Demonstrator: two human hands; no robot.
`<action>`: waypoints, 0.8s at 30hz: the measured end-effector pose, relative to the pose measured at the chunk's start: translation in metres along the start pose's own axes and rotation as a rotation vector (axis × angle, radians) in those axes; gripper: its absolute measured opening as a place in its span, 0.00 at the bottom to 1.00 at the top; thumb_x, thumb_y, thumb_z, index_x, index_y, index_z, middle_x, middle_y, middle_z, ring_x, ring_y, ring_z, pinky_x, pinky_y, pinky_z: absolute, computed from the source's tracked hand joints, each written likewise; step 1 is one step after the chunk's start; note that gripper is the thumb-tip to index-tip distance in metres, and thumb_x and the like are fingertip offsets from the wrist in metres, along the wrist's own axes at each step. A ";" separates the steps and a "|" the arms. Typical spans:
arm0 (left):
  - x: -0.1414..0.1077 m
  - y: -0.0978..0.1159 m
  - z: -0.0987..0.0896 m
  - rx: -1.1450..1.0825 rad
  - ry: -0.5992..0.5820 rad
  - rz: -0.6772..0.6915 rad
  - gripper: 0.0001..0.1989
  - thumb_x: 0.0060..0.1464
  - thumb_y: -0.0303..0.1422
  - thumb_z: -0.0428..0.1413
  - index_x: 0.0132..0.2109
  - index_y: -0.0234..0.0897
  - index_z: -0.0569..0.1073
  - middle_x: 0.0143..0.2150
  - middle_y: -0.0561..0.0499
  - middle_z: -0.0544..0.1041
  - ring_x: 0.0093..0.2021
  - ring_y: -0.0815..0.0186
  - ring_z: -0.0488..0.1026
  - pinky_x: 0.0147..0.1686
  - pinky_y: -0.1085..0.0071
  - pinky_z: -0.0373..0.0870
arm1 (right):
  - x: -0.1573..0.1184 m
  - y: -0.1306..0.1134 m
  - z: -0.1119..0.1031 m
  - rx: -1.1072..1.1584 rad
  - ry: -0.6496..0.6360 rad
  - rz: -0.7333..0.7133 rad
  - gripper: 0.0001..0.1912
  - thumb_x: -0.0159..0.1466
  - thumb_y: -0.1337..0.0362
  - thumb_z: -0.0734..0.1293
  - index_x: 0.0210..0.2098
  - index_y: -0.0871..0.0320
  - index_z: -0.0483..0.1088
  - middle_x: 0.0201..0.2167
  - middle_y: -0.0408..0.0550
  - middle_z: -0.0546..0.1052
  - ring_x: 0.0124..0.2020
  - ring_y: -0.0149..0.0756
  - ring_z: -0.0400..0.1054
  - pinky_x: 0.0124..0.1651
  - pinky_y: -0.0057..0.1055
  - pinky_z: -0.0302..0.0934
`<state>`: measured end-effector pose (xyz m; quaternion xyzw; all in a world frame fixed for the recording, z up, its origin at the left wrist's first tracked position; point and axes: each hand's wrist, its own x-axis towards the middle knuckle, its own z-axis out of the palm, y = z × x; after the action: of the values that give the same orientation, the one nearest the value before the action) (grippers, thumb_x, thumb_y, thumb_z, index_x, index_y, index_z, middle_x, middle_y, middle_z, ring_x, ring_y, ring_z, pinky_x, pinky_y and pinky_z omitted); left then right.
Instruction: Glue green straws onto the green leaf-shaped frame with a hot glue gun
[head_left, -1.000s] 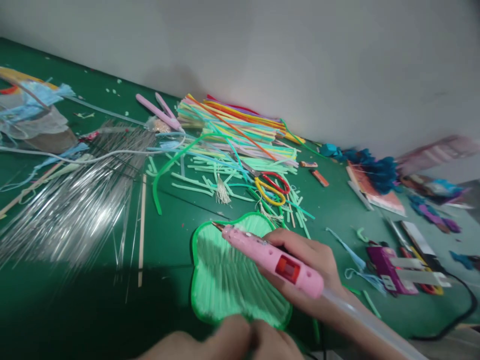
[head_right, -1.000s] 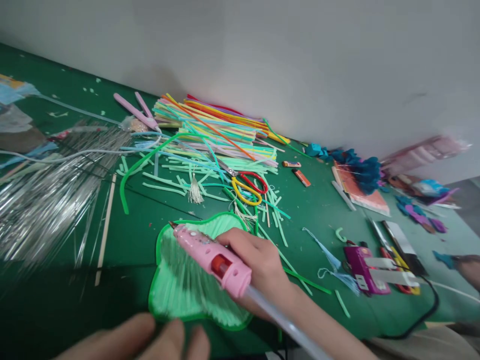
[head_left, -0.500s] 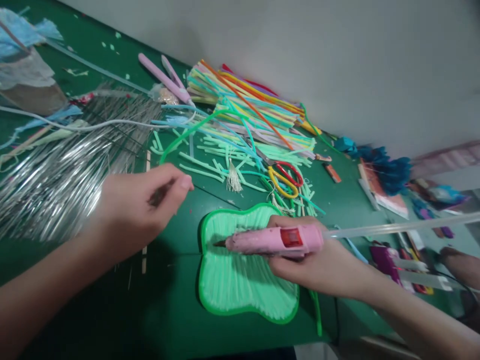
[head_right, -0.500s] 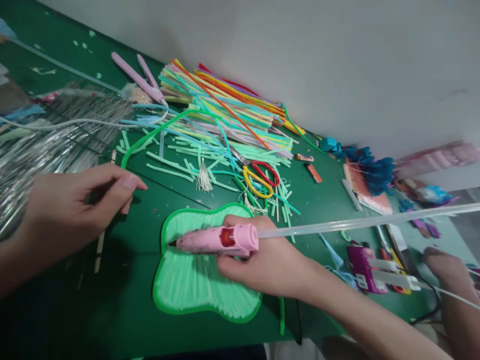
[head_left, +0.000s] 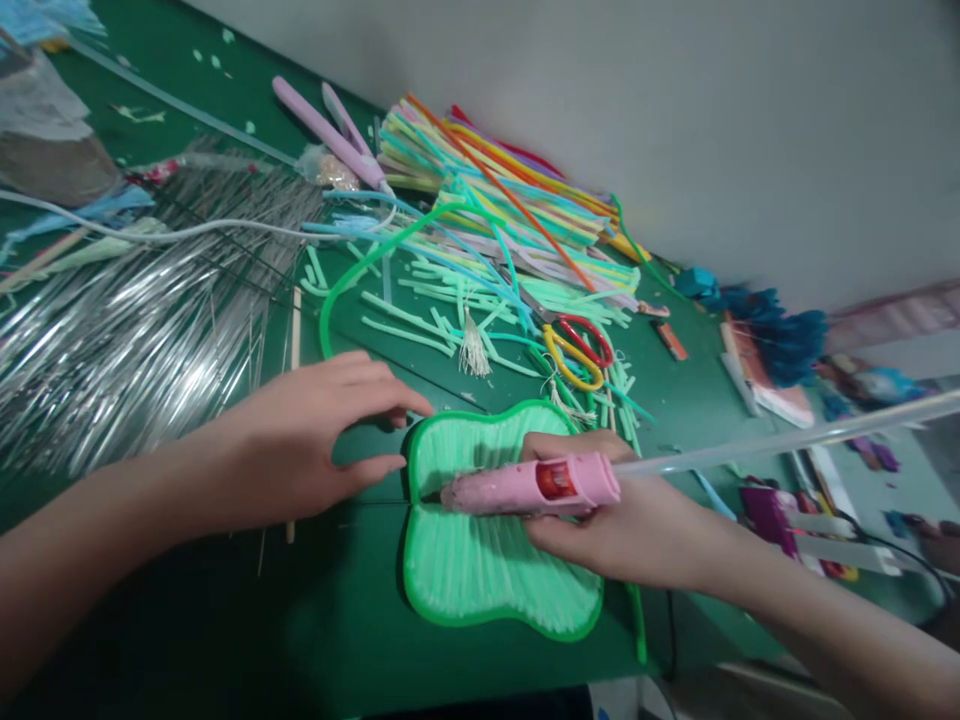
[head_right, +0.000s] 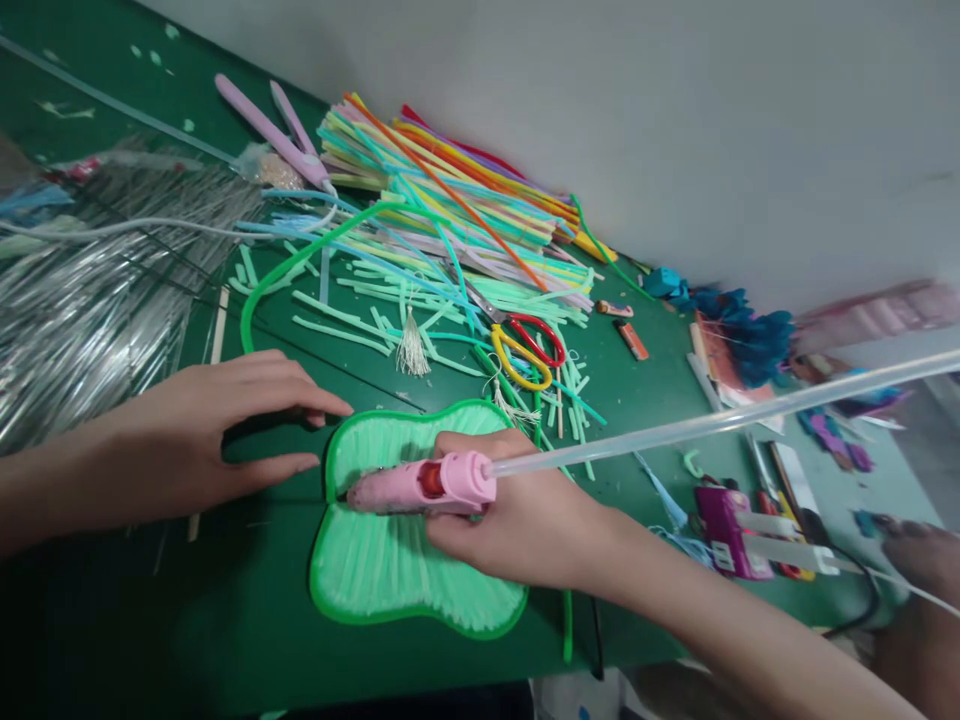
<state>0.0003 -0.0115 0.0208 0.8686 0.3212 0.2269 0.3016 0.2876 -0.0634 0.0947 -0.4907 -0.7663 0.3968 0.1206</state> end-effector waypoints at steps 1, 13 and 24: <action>-0.001 -0.002 0.001 -0.014 -0.023 0.003 0.17 0.63 0.38 0.61 0.58 0.48 0.77 0.49 0.51 0.82 0.50 0.59 0.77 0.48 0.66 0.72 | 0.000 0.000 0.000 0.004 0.000 -0.001 0.14 0.53 0.73 0.66 0.24 0.51 0.56 0.18 0.31 0.62 0.17 0.26 0.58 0.18 0.25 0.49; -0.001 -0.005 0.003 -0.014 -0.021 -0.025 0.17 0.64 0.36 0.60 0.59 0.49 0.76 0.48 0.52 0.82 0.50 0.60 0.77 0.47 0.66 0.71 | 0.001 0.002 -0.002 -0.092 0.009 0.001 0.11 0.53 0.74 0.67 0.25 0.52 0.61 0.19 0.32 0.63 0.18 0.25 0.59 0.20 0.25 0.49; -0.002 -0.008 0.005 -0.036 -0.014 -0.018 0.20 0.63 0.34 0.60 0.61 0.51 0.75 0.46 0.55 0.81 0.48 0.62 0.77 0.46 0.68 0.71 | 0.007 -0.007 -0.006 -0.049 -0.069 0.185 0.12 0.53 0.71 0.66 0.25 0.52 0.57 0.18 0.32 0.62 0.19 0.26 0.56 0.21 0.26 0.48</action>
<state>-0.0011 -0.0098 0.0111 0.8617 0.3226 0.2238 0.3214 0.2832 -0.0562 0.1021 -0.5481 -0.7309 0.4042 0.0448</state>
